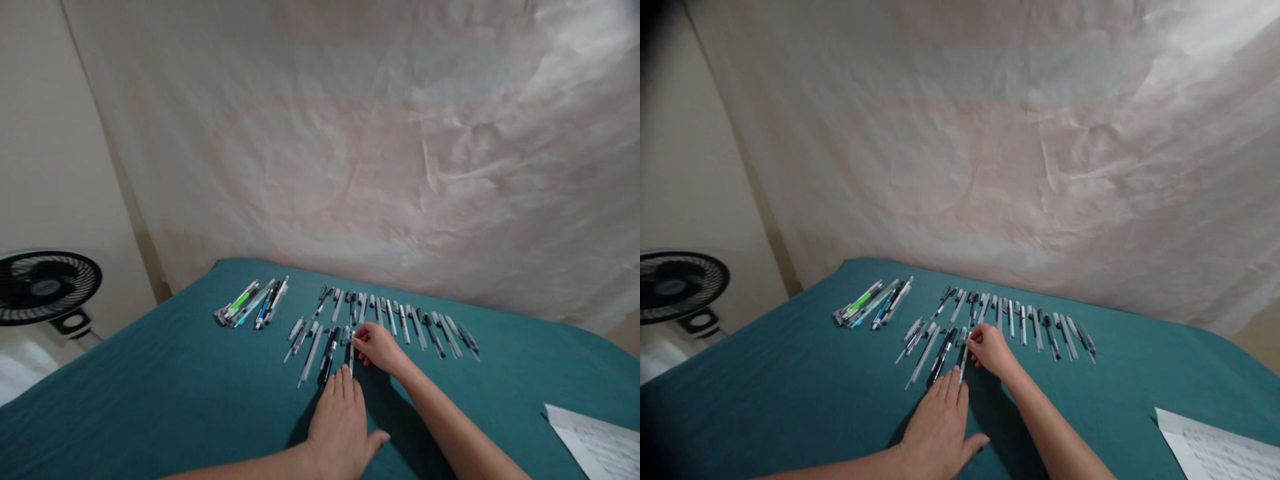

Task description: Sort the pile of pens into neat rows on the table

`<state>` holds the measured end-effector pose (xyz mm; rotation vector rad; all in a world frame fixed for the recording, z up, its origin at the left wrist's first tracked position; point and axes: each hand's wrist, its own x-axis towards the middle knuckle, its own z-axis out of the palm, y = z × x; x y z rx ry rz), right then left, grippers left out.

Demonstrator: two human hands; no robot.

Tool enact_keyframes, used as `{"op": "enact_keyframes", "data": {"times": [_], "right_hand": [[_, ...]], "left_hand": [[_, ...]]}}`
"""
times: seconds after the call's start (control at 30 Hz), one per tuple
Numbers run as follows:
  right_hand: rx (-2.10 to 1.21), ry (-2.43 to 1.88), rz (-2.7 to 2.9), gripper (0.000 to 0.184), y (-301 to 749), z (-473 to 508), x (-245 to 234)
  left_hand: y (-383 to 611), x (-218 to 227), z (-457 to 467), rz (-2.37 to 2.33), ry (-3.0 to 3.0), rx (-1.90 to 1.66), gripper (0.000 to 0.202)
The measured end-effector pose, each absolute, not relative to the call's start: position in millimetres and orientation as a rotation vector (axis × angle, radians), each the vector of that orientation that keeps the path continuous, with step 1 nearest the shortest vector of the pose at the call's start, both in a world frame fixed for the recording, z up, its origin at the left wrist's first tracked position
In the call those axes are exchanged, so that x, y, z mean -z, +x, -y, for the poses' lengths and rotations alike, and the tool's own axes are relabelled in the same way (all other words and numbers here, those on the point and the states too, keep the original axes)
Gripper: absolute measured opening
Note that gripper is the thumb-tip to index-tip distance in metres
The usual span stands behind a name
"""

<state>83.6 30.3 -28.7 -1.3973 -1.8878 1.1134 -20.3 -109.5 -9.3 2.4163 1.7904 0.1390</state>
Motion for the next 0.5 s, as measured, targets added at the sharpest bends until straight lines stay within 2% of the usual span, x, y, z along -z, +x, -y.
{"op": "enact_keyframes", "data": {"times": [0.17, 0.3, 0.5], "right_hand": [[-1.120, -1.388, 1.883, 0.009, 83, -29, 28], [-1.145, -1.387, 1.869, 0.010, 84, -31, 27], [-1.103, -1.398, 1.884, 0.011, 91, -38, 24]], "left_hand": [[-24, -8, 107, -1.833, 2.405, -0.228, 0.066], [-42, -35, 86, -1.912, 2.409, -0.367, 0.047], [-108, -44, 27, -2.299, 2.251, -0.208, 0.031]]}}
